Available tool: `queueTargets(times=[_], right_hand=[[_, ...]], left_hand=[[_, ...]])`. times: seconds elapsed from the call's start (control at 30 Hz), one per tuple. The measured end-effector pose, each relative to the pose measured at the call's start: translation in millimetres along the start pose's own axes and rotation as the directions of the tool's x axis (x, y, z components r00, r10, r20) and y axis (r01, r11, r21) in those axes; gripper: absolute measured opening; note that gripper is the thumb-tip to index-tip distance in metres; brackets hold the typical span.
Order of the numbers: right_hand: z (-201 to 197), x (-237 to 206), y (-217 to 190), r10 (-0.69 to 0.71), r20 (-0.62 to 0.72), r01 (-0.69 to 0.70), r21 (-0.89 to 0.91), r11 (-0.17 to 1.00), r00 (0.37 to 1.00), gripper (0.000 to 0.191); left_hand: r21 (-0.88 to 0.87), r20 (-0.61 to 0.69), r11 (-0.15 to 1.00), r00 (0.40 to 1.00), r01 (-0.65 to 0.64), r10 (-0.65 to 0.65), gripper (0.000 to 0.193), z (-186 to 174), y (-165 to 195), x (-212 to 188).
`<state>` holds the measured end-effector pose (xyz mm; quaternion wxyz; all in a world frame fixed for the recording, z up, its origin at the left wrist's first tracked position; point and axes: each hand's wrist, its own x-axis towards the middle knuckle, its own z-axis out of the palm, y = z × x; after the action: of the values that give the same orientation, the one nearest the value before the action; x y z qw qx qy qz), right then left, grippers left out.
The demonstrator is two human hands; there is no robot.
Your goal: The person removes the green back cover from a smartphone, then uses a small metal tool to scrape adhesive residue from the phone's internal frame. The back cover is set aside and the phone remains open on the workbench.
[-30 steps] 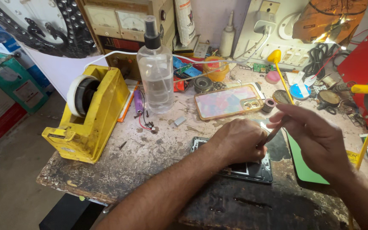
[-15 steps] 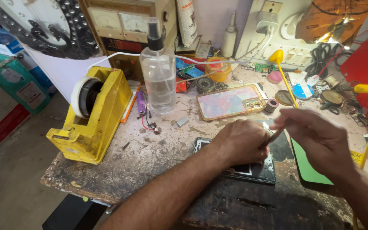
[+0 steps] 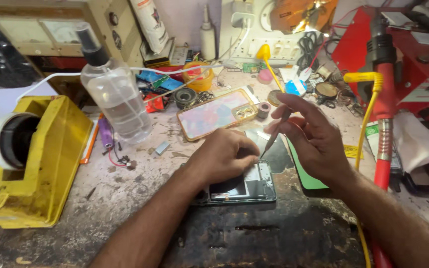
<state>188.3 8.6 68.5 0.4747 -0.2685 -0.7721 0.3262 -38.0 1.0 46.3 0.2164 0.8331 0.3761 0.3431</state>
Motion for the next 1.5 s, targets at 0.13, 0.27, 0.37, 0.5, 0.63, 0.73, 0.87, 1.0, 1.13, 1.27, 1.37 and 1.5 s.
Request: queueTargets(times=[0.13,0.27,0.37,0.5,0.63,0.73,0.87,1.0,1.13,1.27,1.37,1.5], right_hand=[[2.9,3.4,-2.5,0.032,-0.007,-0.031,0.011,0.999,0.999,0.048],[4.9,4.5,-3.4,0.019,-0.01,-0.019,-0.001,1.0,1.0,0.046],[4.9,4.0,-3.4,0.027,-0.009,-0.027,-0.03,0.999,1.0,0.045],[3.7,4.9,-1.0,0.051,-0.055,-0.051,0.014,0.999,0.997,0.045],[1.6,8.7,3.6,0.012,-0.13,-0.018,-0.049,0.999,0.991,0.043],[-0.1,10.7,6.4,0.032,-0.167,-0.037,-0.024,0.999,0.985,0.042],[-1.0,11.0,8.3,0.06,-0.18,-0.065,-0.023,0.998,0.982,0.041],[-1.7,11.1,9.1,0.052,-0.174,-0.065,-0.068,0.996,0.983,0.041],[-1.6,11.8,10.8,0.057,-0.165,-0.069,-0.067,0.995,0.985,0.042],[-0.5,11.0,12.6,0.062,-0.16,-0.074,-0.074,0.994,0.985,0.045],[-0.8,10.9,13.2,0.064,-0.158,-0.076,-0.07,0.995,0.985,0.045],[-0.7,10.5,13.3,0.07,-0.157,-0.075,-0.026,0.997,0.985,0.044]], left_hand=[[0.091,-0.023,0.996,1.0,-0.013,0.015,0.014,2.5,8.1,0.1],[0.161,-0.011,0.986,0.999,-0.041,0.043,0.01,0.4,12.0,0.3],[0.226,0.02,0.97,0.996,-0.088,0.085,0.008,-1.3,13.4,-0.8],[0.338,0.019,0.937,0.996,-0.088,0.087,0.01,4.2,17.8,1.1],[0.451,0.064,0.883,0.991,-0.133,0.117,0.01,10.0,19.0,5.5],[0.51,0.094,0.845,0.987,-0.162,0.132,0.006,13.8,18.1,3.6],[0.562,0.157,0.788,0.968,-0.251,0.196,0.005,14.9,15.0,2.7],[0.566,0.21,0.783,0.964,-0.258,0.165,0.007,13.8,12.8,7.5],[0.34,0.124,0.939,0.992,-0.048,0.006,0.011,11.1,11.9,8.1],[0.398,0.146,0.913,0.989,-0.095,0.04,0.009,8.5,10.6,7.2],[0.322,0.111,0.945,0.994,-0.054,0.019,0.009,4.5,9.3,7.1],[0.17,0.002,0.983,0.997,-0.075,0.076,0.01,-6.9,6.1,2.5]])
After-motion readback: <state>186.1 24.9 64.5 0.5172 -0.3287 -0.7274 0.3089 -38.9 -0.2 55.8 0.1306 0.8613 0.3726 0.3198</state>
